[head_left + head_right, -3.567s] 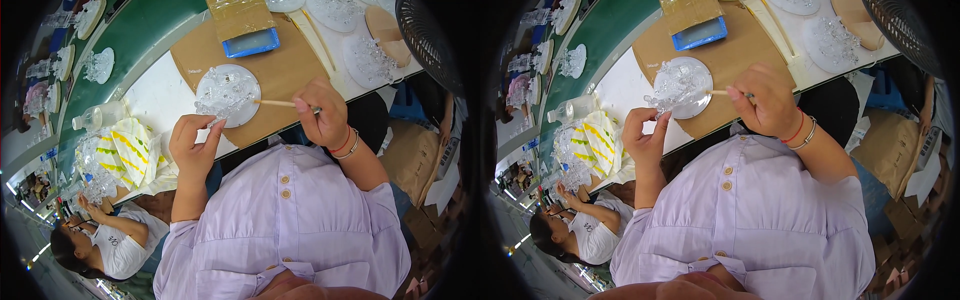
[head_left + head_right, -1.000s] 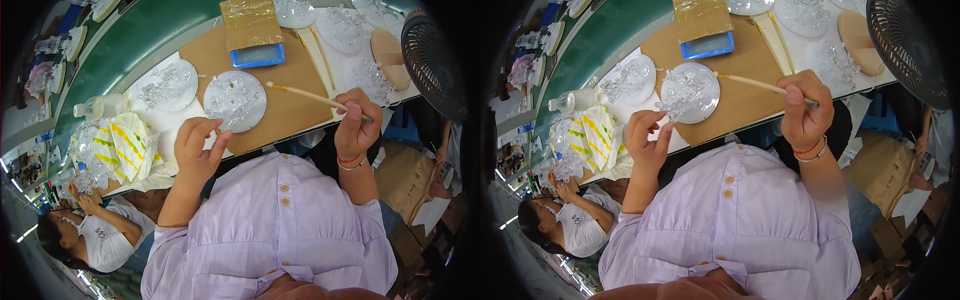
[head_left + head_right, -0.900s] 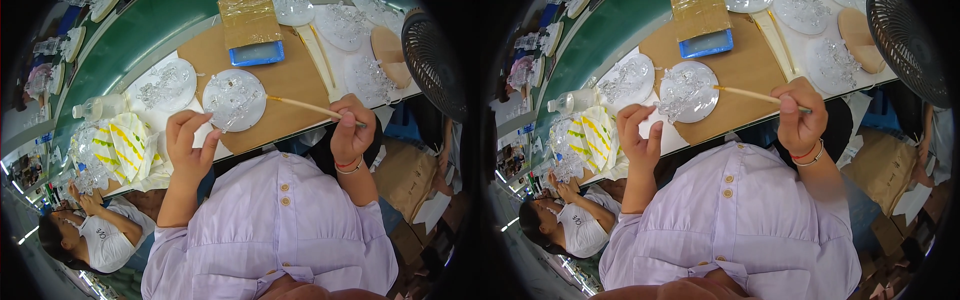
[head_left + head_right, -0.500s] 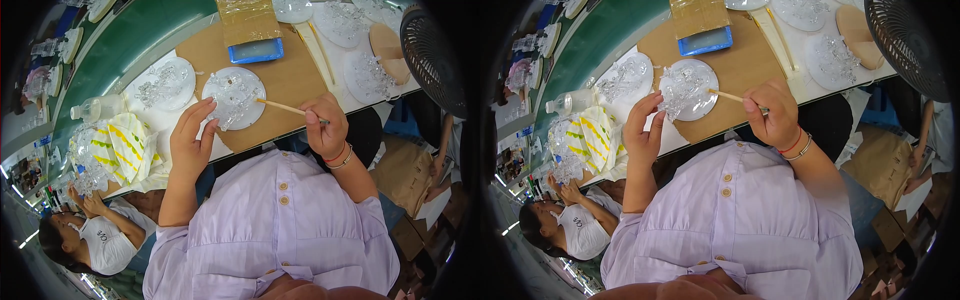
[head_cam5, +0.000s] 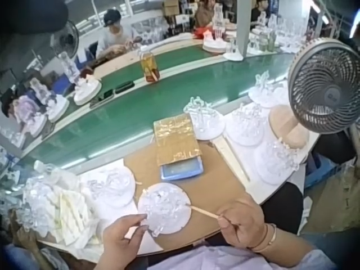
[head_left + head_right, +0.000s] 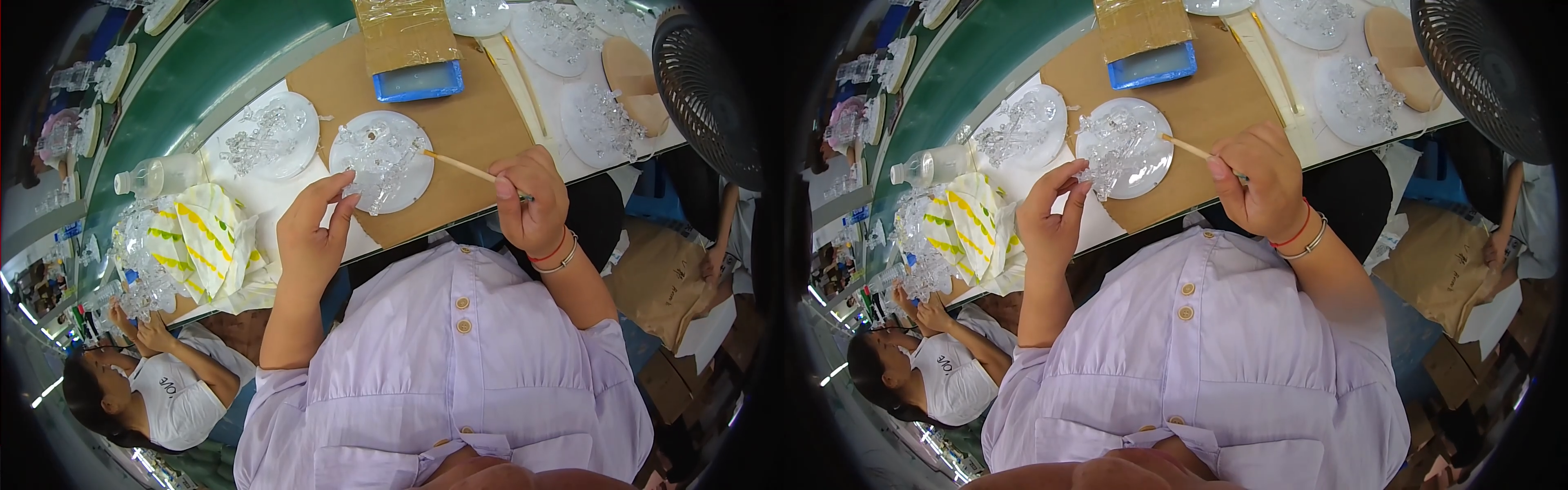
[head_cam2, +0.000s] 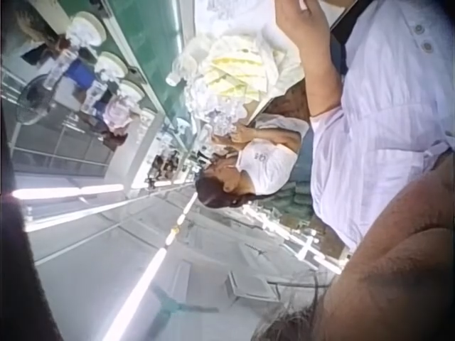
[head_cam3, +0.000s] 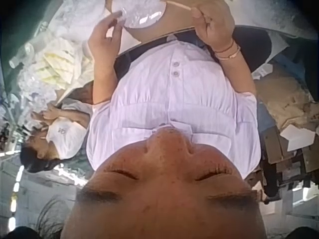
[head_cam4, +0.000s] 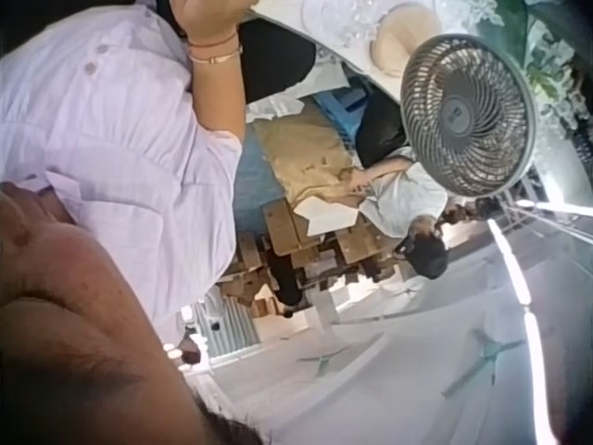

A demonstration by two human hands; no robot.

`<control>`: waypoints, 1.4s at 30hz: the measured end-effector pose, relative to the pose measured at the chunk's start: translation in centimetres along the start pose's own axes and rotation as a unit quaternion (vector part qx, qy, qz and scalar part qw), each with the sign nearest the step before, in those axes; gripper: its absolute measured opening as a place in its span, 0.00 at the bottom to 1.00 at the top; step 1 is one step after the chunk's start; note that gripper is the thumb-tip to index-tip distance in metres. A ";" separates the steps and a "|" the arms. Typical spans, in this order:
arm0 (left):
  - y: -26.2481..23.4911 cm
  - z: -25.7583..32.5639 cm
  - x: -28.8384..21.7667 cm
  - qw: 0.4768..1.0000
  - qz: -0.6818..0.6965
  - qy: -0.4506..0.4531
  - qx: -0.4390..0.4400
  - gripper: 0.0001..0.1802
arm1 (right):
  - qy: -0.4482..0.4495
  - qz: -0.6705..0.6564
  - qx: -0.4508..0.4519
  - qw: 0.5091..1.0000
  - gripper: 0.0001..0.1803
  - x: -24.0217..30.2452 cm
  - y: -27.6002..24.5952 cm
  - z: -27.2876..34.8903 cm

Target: Apply adhesive to small clear plastic decorative components using an applicator stick and assemble them onto base plates.

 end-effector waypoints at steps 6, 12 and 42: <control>0.0 0.5 -0.1 1.000 0.001 -0.014 0.010 0.17 | 0.008 -0.016 0.009 1.000 0.02 0.4 0.1 -0.1; 0.1 0.6 0.0 1.000 0.010 -0.019 0.008 0.17 | -0.007 0.022 -0.011 1.000 0.03 -0.2 0.2 -0.8; 0.1 0.9 -1.1 0.999 0.033 0.007 -0.010 0.10 | -0.008 -0.053 0.067 0.996 0.06 1.9 1.8 0.3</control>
Point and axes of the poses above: each hand's wrist, its own z-axis away from the middle knuckle, its own y-axis out of the palm, x = y × z, the point moved 9 cm from there along -z, towards the middle knuckle, and after that the axes turned 14 degrees about -z, right-handed, at the moved point
